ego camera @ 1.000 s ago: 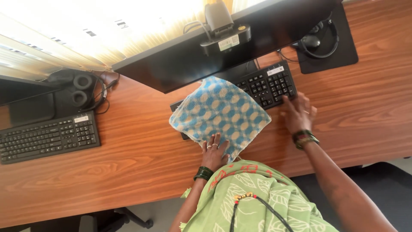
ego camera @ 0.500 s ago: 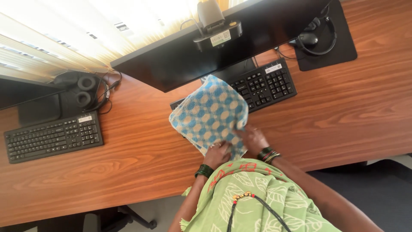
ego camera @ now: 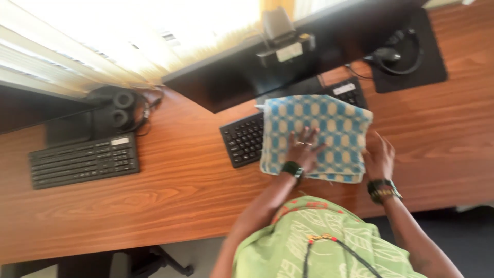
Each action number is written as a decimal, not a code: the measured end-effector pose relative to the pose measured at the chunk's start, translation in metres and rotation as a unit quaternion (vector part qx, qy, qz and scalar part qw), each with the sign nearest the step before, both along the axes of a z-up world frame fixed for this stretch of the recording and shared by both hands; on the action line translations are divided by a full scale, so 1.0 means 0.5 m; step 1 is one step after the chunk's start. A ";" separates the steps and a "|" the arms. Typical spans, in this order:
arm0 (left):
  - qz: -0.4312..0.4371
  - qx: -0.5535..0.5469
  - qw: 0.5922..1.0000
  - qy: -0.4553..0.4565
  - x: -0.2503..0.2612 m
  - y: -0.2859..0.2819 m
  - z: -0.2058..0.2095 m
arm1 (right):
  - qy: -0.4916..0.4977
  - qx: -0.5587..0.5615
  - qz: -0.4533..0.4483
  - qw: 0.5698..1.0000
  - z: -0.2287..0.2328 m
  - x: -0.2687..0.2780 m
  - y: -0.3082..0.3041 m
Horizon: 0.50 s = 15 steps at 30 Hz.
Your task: Cleaning the office desk and computer accessories using a cloth.
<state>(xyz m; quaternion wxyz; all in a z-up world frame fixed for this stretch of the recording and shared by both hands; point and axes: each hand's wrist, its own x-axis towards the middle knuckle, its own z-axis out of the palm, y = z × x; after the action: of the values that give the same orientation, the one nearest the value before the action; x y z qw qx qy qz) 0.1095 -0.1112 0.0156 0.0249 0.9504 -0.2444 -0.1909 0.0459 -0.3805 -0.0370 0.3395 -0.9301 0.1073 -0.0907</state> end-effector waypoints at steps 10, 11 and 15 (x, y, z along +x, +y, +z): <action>0.124 -0.037 0.992 -0.011 -0.025 0.166 -0.006 | 0.099 -0.072 -0.024 0.992 -0.074 -0.067 -0.027; 0.121 -0.038 0.992 -0.009 -0.040 0.207 -0.034 | 0.101 -0.073 -0.027 0.992 -0.080 -0.061 -0.019; 0.185 -0.013 0.977 -0.103 -0.105 0.327 -0.108 | 0.080 -0.108 -0.018 0.991 -0.083 -0.076 -0.006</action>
<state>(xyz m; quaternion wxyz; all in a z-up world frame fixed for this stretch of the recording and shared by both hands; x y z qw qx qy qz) 0.0572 0.0524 -0.0386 0.0466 0.9933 -0.0683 -0.0810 0.0077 -0.3836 -0.0785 0.2254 -0.9635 0.1407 -0.0337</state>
